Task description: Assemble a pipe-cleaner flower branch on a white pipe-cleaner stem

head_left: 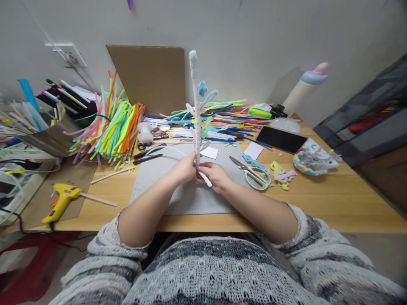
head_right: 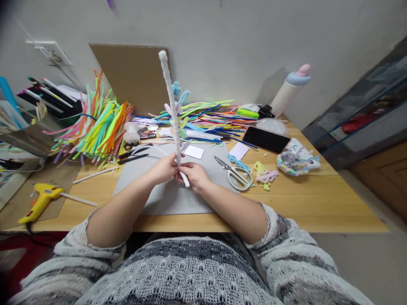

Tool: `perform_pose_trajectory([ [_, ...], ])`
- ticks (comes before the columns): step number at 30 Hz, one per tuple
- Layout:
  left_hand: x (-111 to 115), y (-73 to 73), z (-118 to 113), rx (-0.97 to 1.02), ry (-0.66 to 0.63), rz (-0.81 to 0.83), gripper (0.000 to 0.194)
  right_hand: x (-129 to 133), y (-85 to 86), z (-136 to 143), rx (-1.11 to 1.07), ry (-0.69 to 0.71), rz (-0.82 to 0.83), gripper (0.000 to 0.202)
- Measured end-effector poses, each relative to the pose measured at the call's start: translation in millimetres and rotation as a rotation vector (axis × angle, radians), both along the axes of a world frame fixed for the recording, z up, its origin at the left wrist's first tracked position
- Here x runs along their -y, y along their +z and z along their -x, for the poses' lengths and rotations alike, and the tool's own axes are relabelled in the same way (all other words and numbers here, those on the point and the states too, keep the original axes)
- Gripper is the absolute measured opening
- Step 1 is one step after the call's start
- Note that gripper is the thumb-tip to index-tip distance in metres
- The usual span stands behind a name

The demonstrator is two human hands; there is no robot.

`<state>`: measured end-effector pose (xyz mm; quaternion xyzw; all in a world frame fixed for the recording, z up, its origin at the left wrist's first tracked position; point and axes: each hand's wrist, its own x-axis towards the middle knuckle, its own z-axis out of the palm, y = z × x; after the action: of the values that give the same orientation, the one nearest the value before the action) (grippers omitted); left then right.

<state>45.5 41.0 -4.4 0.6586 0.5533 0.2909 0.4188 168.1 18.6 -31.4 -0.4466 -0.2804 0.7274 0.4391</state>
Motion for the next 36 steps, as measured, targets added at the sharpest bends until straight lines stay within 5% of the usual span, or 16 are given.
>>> perform_pose_trajectory([
  [5,-4.4,0.5,-6.9,-0.001,-0.08,0.104,0.051,-8.3,-12.5,0.3,0.085,-0.072,-0.132,0.02],
  [9,0.9,19.7,-11.0,0.358,-0.005,0.397,0.067,-16.8,-13.5,-9.9,0.143,-0.081,-0.241,0.024],
  [12,6.0,28.7,-8.7,0.573,0.107,0.509,0.057,-20.4,-8.7,-16.5,0.169,-0.121,-0.243,0.023],
  [14,10.9,26.7,-6.3,0.565,0.232,0.449,0.04,-21.1,-5.0,-18.3,0.165,-0.122,-0.218,0.018],
  [17,23.2,15.1,-3.6,0.577,0.417,0.15,0.012,-20.6,-0.3,-18.9,0.131,-0.132,-0.155,0.011],
  [19,32.6,6.5,-2.1,0.609,0.411,-0.169,0.006,-19.9,2.1,-19.3,0.111,-0.14,-0.135,0.007],
  [21,38.2,-0.4,-0.4,0.569,0.336,-0.286,0.007,-19.2,3.7,-20.3,0.106,-0.146,-0.127,0.007],
  [26,27.5,-11.3,1.1,0.683,0.369,0.179,0.014,-18.1,2.9,-22.3,0.124,-0.129,-0.151,0.013],
  [28,21.3,-14.1,-1.2,0.786,0.25,0.321,0.031,-17.7,0.6,-22.2,0.146,-0.111,-0.175,0.016],
  [31,18.9,-17.0,-7.1,0.791,0.103,0.285,0.044,-17.0,-3.8,-20.8,0.181,-0.093,-0.219,0.022],
  [36,22.6,-23.1,-15.8,0.73,0.219,0.201,0.035,-12.0,-8.9,-13.8,0.17,-0.086,-0.231,0.029],
])
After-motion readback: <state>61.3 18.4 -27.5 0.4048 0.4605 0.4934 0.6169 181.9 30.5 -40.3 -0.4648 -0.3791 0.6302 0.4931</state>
